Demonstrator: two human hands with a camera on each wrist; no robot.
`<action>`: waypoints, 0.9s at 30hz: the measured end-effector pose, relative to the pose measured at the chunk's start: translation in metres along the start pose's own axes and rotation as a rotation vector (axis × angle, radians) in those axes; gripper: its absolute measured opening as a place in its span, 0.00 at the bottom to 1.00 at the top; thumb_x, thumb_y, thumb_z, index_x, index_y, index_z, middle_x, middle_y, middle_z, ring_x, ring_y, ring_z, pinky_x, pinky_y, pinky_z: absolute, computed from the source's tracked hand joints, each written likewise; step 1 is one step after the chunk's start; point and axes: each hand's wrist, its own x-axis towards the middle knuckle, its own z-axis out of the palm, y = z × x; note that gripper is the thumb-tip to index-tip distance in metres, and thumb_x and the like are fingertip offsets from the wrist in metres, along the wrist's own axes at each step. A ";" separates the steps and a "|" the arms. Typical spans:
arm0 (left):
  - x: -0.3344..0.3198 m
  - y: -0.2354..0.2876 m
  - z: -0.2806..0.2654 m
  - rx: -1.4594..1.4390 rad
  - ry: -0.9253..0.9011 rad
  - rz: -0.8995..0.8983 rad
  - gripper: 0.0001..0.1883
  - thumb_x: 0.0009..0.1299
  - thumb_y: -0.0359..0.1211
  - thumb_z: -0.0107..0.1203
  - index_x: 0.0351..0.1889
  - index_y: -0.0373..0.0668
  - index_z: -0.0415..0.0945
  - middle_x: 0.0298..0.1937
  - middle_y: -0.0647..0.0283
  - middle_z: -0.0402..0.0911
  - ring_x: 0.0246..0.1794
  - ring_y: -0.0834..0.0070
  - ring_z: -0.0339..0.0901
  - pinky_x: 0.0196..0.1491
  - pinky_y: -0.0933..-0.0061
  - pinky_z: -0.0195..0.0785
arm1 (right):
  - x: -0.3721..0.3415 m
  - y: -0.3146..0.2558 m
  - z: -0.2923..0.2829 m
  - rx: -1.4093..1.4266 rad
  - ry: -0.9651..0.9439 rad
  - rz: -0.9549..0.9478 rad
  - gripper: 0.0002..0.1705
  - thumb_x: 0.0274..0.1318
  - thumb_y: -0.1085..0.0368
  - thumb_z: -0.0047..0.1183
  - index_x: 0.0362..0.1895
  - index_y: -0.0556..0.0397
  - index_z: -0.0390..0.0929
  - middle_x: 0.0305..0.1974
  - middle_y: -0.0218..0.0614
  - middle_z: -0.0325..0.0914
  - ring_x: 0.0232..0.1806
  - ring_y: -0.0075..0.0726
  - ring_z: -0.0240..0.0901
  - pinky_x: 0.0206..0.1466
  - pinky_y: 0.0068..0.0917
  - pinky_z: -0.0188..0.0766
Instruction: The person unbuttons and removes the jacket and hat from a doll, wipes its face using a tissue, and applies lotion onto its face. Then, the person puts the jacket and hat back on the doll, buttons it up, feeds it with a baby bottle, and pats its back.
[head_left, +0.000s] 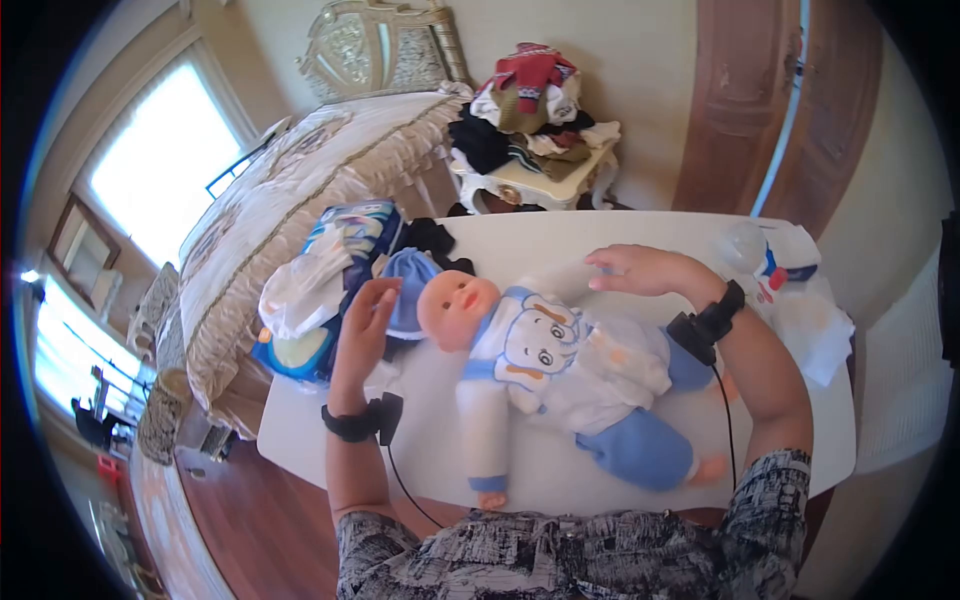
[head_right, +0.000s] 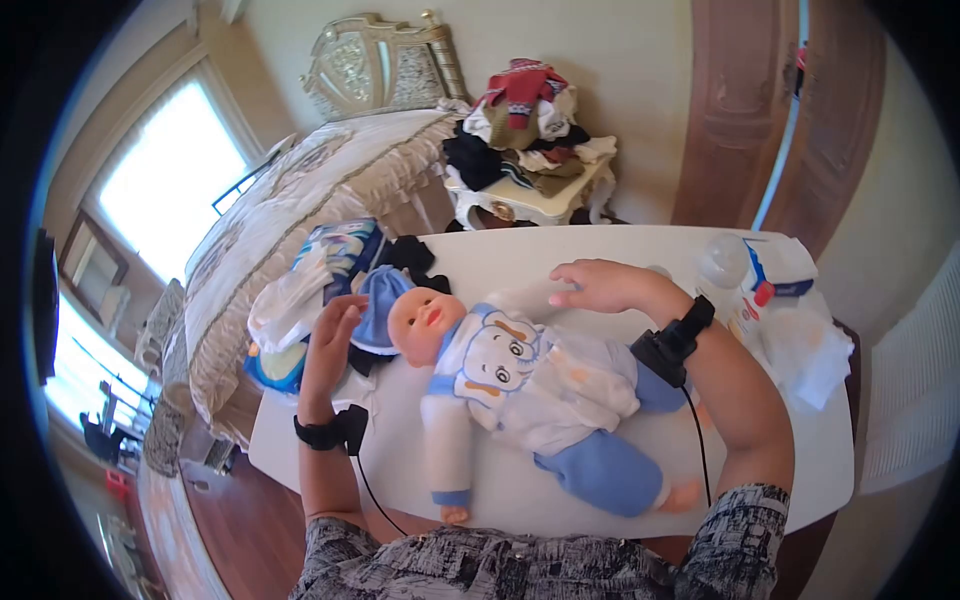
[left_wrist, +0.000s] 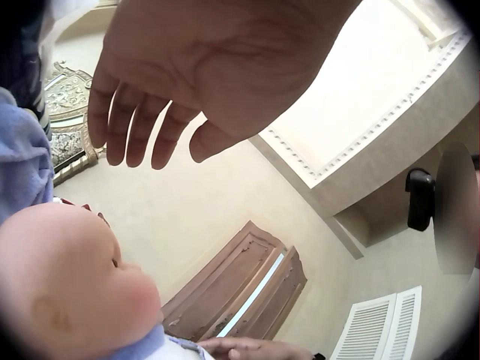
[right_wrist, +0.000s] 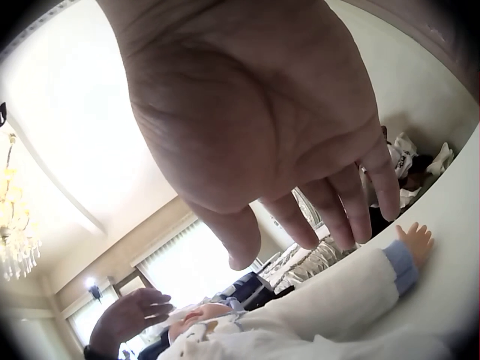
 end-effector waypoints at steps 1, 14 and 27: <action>-0.005 0.002 0.001 0.055 0.016 0.001 0.12 0.77 0.36 0.48 0.48 0.37 0.75 0.42 0.62 0.79 0.44 0.76 0.74 0.50 0.73 0.66 | 0.009 -0.001 0.002 -0.036 -0.013 -0.031 0.35 0.62 0.44 0.50 0.65 0.54 0.66 0.59 0.49 0.69 0.60 0.52 0.67 0.64 0.38 0.64; -0.067 -0.012 0.026 0.108 -0.698 -0.588 0.28 0.79 0.48 0.41 0.69 0.41 0.58 0.51 0.55 0.77 0.48 0.70 0.78 0.49 0.68 0.75 | 0.084 0.008 0.027 -0.427 -0.164 -0.006 0.45 0.37 0.61 0.69 0.64 0.47 0.66 0.60 0.47 0.69 0.63 0.54 0.65 0.63 0.44 0.64; -0.059 0.005 0.053 -0.206 -0.822 -0.628 0.40 0.75 0.55 0.44 0.75 0.43 0.43 0.63 0.54 0.67 0.60 0.66 0.72 0.51 0.65 0.75 | 0.059 -0.023 0.014 -0.238 -0.192 -0.002 0.35 0.44 0.49 0.63 0.53 0.57 0.69 0.43 0.54 0.79 0.46 0.55 0.78 0.47 0.41 0.74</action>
